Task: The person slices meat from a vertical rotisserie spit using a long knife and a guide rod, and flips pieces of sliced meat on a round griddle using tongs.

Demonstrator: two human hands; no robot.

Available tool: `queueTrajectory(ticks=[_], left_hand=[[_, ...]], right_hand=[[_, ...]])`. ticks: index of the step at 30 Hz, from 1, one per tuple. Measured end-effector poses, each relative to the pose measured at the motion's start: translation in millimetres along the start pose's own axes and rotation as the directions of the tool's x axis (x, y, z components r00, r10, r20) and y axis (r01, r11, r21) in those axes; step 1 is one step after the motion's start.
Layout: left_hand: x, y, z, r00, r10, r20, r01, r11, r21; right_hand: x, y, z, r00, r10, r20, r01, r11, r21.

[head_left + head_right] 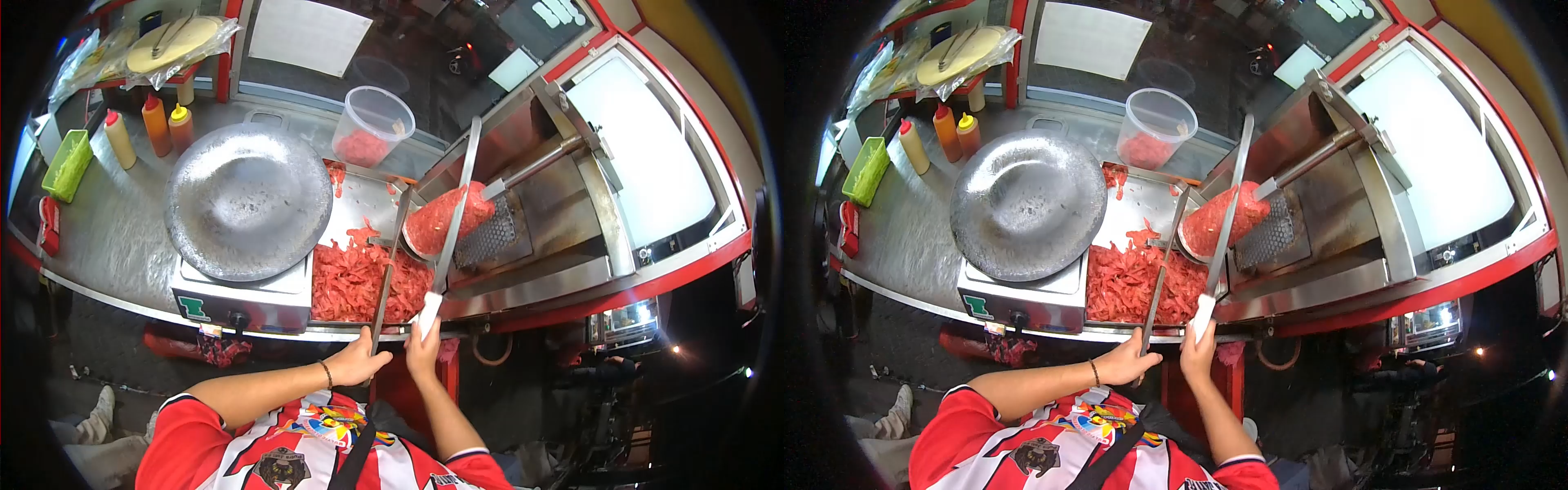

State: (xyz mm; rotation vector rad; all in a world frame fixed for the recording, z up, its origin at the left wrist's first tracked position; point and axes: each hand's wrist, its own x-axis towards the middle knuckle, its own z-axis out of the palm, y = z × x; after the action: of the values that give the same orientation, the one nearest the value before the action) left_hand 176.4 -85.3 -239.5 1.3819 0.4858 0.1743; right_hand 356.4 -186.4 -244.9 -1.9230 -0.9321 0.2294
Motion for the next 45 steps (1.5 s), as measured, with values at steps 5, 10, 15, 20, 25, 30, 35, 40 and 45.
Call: queueTrajectory(ticks=[5,10,15,20,25,30,35,40,45], left_hand=[[2,21,-2,0.995,-0.096,0.032,0.098,0.993,-0.062],[18,13,-6,0.996,-0.086,0.007,0.086,0.996,0.015],[24,15,-3,0.999,-0.050,-0.006,0.050,0.998,-0.024],[41,25,-14,0.998,-0.067,-0.001,0.067,0.997,-0.039],[45,29,-11,0.995,-0.096,0.022,0.097,0.990,-0.097],[49,38,-21,0.996,-0.088,0.032,0.092,0.983,-0.158],[53,30,-24,0.997,-0.071,0.036,0.074,0.991,-0.115],[50,31,-26,0.992,-0.104,0.078,0.113,0.985,-0.128],[51,31,-32,0.988,-0.124,0.087,0.137,0.977,-0.162]], right_hand=[[42,-2,10,1.000,-0.009,-0.030,0.006,0.992,-0.124],[-27,25,-15,0.996,0.076,0.037,-0.070,0.986,-0.149],[30,-17,-4,0.999,0.002,0.050,0.008,0.982,-0.188],[-50,55,-37,0.991,0.027,0.130,0.002,0.976,-0.218],[1,-4,-36,0.990,0.038,0.137,0.007,0.950,-0.312],[-83,-10,-114,0.949,0.260,0.177,-0.147,0.864,-0.481],[-99,-48,-187,0.877,0.404,0.261,-0.195,0.794,-0.576],[-84,-59,-190,0.826,0.478,0.300,-0.247,0.785,-0.568],[-96,-75,-209,0.811,0.496,0.311,-0.261,0.781,-0.567]])
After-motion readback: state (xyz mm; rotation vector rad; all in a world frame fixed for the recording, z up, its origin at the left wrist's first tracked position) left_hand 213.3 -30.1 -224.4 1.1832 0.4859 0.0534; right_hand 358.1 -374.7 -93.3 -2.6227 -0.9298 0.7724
